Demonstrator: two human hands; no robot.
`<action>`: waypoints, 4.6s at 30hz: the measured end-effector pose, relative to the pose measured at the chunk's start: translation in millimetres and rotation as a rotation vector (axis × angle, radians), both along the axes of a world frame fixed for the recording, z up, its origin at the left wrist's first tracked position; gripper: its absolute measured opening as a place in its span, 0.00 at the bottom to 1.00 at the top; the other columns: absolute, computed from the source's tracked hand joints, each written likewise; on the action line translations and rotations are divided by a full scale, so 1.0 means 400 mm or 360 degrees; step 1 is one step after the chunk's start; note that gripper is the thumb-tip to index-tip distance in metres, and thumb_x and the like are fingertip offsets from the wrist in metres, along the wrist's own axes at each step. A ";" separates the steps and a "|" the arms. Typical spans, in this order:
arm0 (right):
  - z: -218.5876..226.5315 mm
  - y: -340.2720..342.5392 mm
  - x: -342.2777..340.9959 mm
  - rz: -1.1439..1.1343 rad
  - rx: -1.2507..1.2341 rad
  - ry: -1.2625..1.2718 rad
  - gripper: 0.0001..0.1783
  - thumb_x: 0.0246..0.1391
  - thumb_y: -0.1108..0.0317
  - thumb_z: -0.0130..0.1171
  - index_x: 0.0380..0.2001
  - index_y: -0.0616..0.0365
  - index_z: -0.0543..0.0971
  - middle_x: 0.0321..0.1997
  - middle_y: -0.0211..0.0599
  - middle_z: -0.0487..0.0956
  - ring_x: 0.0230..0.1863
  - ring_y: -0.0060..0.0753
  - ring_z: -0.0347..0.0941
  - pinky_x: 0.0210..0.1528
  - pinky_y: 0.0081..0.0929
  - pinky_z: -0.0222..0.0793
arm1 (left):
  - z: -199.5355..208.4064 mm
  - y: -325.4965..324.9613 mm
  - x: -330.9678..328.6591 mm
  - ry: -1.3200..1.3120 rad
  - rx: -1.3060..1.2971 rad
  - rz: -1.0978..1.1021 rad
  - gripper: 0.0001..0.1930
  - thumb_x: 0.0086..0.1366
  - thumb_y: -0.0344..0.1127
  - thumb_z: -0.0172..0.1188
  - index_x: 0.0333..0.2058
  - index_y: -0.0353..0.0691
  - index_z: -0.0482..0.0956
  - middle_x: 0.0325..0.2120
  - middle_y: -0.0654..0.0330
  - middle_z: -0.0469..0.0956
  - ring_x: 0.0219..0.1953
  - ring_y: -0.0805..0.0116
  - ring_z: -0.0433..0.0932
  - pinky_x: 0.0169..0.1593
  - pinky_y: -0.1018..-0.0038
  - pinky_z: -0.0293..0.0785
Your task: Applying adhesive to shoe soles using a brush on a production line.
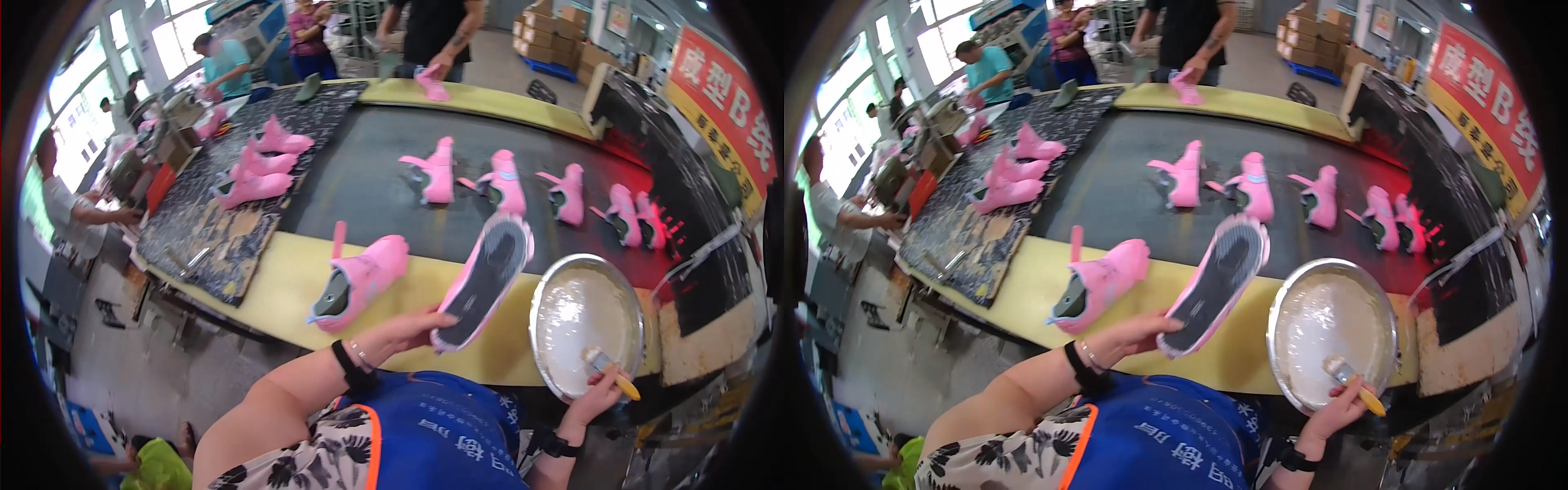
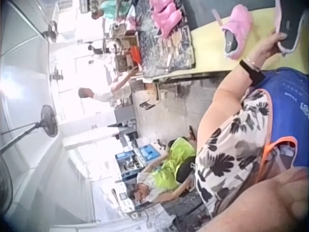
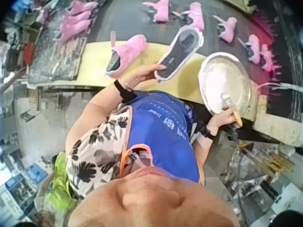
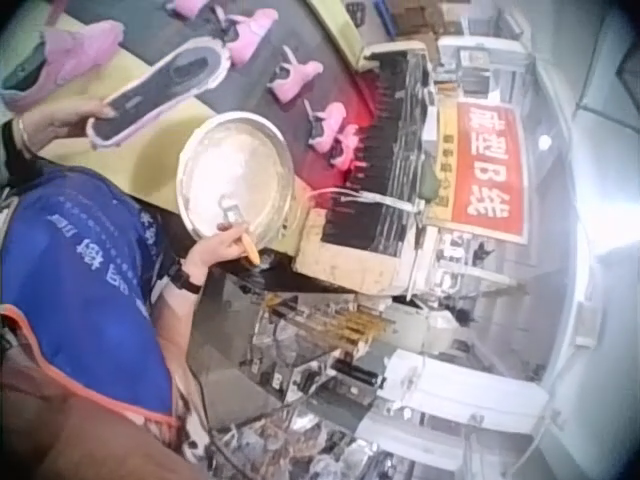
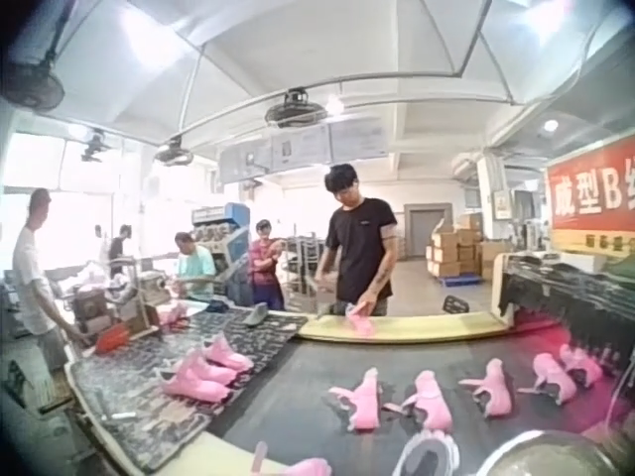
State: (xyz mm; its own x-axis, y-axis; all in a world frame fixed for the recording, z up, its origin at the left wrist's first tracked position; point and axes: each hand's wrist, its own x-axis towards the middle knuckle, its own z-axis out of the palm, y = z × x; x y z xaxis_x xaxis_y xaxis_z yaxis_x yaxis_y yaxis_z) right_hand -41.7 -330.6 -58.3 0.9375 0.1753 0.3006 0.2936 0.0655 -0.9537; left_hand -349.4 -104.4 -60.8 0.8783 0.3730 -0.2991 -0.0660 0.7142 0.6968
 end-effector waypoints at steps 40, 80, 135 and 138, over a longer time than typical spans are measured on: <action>0.045 0.018 -0.016 0.0096 0.0144 0.0210 0.08 0.68 0.68 0.51 0.32 0.53 0.68 0.24 0.22 0.67 0.22 0.11 0.62 0.23 0.13 0.58 | 0.174 0.037 -0.062 -0.0294 0.0241 0.0579 0.38 0.62 0.57 0.53 0.61 0.31 0.65 0.44 0.45 0.78 0.45 0.53 0.81 0.46 0.56 0.81; 0.004 0.033 -0.041 -0.0093 0.0002 0.0033 0.08 0.68 0.65 0.52 0.38 0.59 0.69 0.26 0.25 0.65 0.24 0.16 0.58 0.27 0.17 0.55 | -0.078 0.035 0.051 0.0413 -0.0238 0.0354 0.24 0.66 0.45 0.58 0.57 0.39 0.70 0.41 0.55 0.80 0.37 0.64 0.82 0.36 0.67 0.79; -0.003 0.049 -0.049 -0.0004 0.0012 0.0033 0.05 0.69 0.68 0.51 0.36 0.55 0.69 0.28 0.25 0.66 0.24 0.15 0.59 0.27 0.15 0.55 | 0.130 0.828 -0.033 0.2031 0.1684 -0.0304 0.44 0.60 0.69 0.55 0.61 0.34 0.71 0.57 0.46 0.75 0.48 0.47 0.80 0.45 0.54 0.79; 0.000 0.055 -0.054 -0.0089 -0.0002 0.0185 0.07 0.69 0.65 0.51 0.38 0.56 0.70 0.27 0.25 0.65 0.25 0.16 0.58 0.29 0.17 0.56 | 0.231 0.605 -0.115 0.2045 0.2306 -0.1000 0.50 0.55 0.74 0.56 0.63 0.36 0.68 0.57 0.42 0.74 0.55 0.53 0.78 0.55 0.62 0.74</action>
State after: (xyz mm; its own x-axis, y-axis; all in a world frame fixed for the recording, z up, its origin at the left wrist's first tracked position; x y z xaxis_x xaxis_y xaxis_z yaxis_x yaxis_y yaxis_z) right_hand -63.5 -308.7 -58.3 0.9743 0.1223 0.1893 0.1843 0.0511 -0.9815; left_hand -395.5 137.5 31.6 0.5223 0.6515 -0.5502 0.8142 -0.5728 0.0946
